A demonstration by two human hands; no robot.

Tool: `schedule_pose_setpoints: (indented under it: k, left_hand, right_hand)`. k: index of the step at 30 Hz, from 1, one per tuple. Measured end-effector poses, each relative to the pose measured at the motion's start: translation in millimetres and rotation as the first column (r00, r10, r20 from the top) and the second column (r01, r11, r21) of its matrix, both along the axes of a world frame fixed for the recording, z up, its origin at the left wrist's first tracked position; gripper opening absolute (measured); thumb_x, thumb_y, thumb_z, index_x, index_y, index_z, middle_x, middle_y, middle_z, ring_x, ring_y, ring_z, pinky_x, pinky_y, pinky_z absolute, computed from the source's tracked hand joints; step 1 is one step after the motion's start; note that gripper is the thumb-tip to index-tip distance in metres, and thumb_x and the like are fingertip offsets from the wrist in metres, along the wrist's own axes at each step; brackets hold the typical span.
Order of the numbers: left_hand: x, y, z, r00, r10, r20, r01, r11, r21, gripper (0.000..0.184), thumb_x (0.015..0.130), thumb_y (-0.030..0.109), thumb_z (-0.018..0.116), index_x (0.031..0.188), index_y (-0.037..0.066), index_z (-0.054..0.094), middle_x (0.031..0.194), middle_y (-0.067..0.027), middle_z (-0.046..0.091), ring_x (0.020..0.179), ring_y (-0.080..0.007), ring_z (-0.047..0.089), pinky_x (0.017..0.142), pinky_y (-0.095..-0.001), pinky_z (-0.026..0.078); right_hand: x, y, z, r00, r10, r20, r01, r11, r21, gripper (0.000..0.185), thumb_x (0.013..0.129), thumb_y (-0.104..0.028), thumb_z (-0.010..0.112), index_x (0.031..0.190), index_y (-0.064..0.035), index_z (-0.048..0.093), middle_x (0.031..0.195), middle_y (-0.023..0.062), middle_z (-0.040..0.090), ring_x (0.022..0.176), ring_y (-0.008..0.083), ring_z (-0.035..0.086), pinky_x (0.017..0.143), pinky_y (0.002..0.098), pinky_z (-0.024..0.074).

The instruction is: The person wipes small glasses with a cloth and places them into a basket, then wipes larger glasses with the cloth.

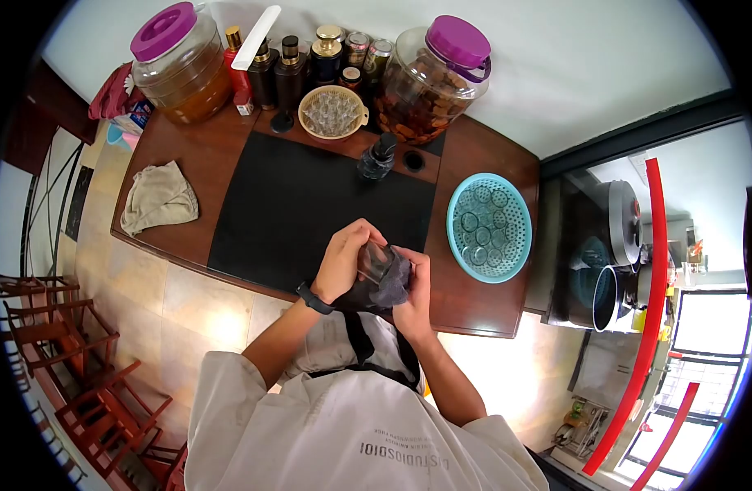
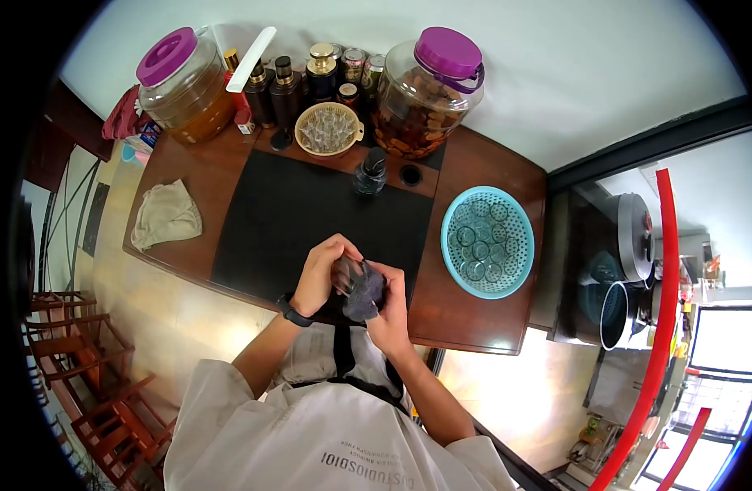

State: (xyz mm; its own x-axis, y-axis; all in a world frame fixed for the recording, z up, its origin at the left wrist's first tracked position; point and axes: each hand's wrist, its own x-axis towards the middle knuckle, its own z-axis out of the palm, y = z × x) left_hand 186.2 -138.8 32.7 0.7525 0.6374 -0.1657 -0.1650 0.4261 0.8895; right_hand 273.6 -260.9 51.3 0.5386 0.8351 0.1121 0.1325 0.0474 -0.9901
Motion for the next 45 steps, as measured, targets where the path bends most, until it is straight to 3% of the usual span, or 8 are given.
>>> schedule_pose_setpoints:
  k: [10,27,29,33,37,41,43,45]
  left_hand:
    - [1.4,-8.5,-0.6,0.997,0.023,0.078,-0.014,0.993,-0.114,0.032,0.099,0.028,0.037,0.091,0.004,0.057,0.071,-0.0047,0.064,0.048,-0.0062,0.052,0.042,-0.0182,0.037]
    - [1.6,-10.2,6.1,0.996,0.013,0.090,-0.012,1.000,-0.019,0.033,0.101,0.023,0.036,0.091,0.003,0.059,0.074,-0.0040,0.065,0.057,-0.0032,0.054,0.050,-0.0169,0.040]
    - [5.2,-8.4,-0.9,0.994,0.059,0.089,-0.061,0.998,0.017,0.036,0.099,0.029,0.038,0.090,0.000,0.058,0.084,-0.0090,0.063,0.074,-0.0125,0.061,0.069,-0.0244,0.047]
    - [8.2,-7.6,3.7,0.991,0.093,0.100,-0.100,0.993,0.061,0.031,0.101,0.023,0.039,0.091,0.002,0.060,0.075,-0.0051,0.066,0.059,-0.0052,0.054,0.053,-0.0205,0.041]
    - [8.4,-15.9,16.0,0.983,0.179,0.029,-0.172,0.874,0.453,0.020,0.095,0.012,0.047,0.087,0.001,0.061,0.074,-0.0105,0.062,0.064,-0.0192,0.061,0.059,-0.0313,0.047]
    - [5.0,-21.0,21.3,0.970,0.222,0.102,-0.220,0.617,0.755,0.010,0.082,0.012,0.058,0.086,0.003,0.063,0.076,-0.0100,0.057,0.058,-0.0284,0.057,0.054,-0.0355,0.046]
    - [3.2,-14.0,23.2,0.961,0.190,0.203,-0.247,0.252,0.936,0.014,0.080,0.015,0.059,0.087,0.004,0.064,0.079,-0.0100,0.062,0.054,-0.0249,0.056,0.050,-0.0329,0.044]
    - [2.7,-10.7,24.3,0.946,0.180,0.271,-0.299,0.149,0.943,0.016,0.073,0.016,0.062,0.085,0.007,0.065,0.081,-0.0083,0.063,0.052,-0.0209,0.053,0.048,-0.0307,0.041]
  right_hand:
    - [9.1,-6.9,-3.0,0.957,-0.039,-0.287,0.051,0.998,0.037,0.022,0.091,0.004,0.046,0.112,-0.0028,0.048,0.097,0.0037,0.055,0.090,0.0097,0.051,0.083,0.0240,0.0428]
    - [3.2,-10.7,-2.1,0.987,-0.087,-0.139,0.091,0.995,0.026,0.023,0.091,-0.005,0.053,0.112,-0.0056,0.044,0.101,0.0024,0.051,0.091,0.0093,0.047,0.084,0.0239,0.0399]
    - [0.9,-9.8,-1.3,0.982,-0.080,-0.171,0.083,0.997,0.009,0.026,0.091,-0.005,0.052,0.116,-0.0053,0.043,0.104,0.0032,0.051,0.094,0.0103,0.048,0.086,0.0252,0.0399]
    - [-2.0,-11.3,0.0,0.999,-0.020,0.045,0.019,0.999,0.026,0.047,0.089,-0.009,0.053,0.132,-0.0023,0.036,0.120,0.0099,0.046,0.109,0.0170,0.045,0.097,0.0313,0.0363]
    - [-4.2,-9.6,-5.2,0.977,-0.129,0.171,0.138,0.989,-0.045,0.041,0.094,-0.025,0.049,0.124,0.0002,0.040,0.113,0.0125,0.049,0.104,0.0184,0.048,0.092,0.0309,0.0395]
    - [2.8,-7.2,-3.7,0.974,-0.217,-0.064,0.210,0.972,-0.106,0.032,0.101,-0.030,0.034,0.102,-0.0022,0.050,0.088,0.0063,0.053,0.085,0.0130,0.052,0.075,0.0268,0.0431]
    - [10.3,-7.4,-11.0,0.834,-0.178,-0.522,0.068,0.972,-0.224,0.041,0.100,-0.043,0.035,0.101,-0.0059,0.053,0.091,0.0057,0.060,0.084,0.0138,0.060,0.077,0.0279,0.0489]
    - [11.9,-8.1,-9.9,0.738,-0.143,-0.659,0.024,0.982,-0.186,0.042,0.099,-0.045,0.034,0.100,-0.0086,0.056,0.090,0.0047,0.062,0.082,0.0131,0.062,0.074,0.0274,0.0507]
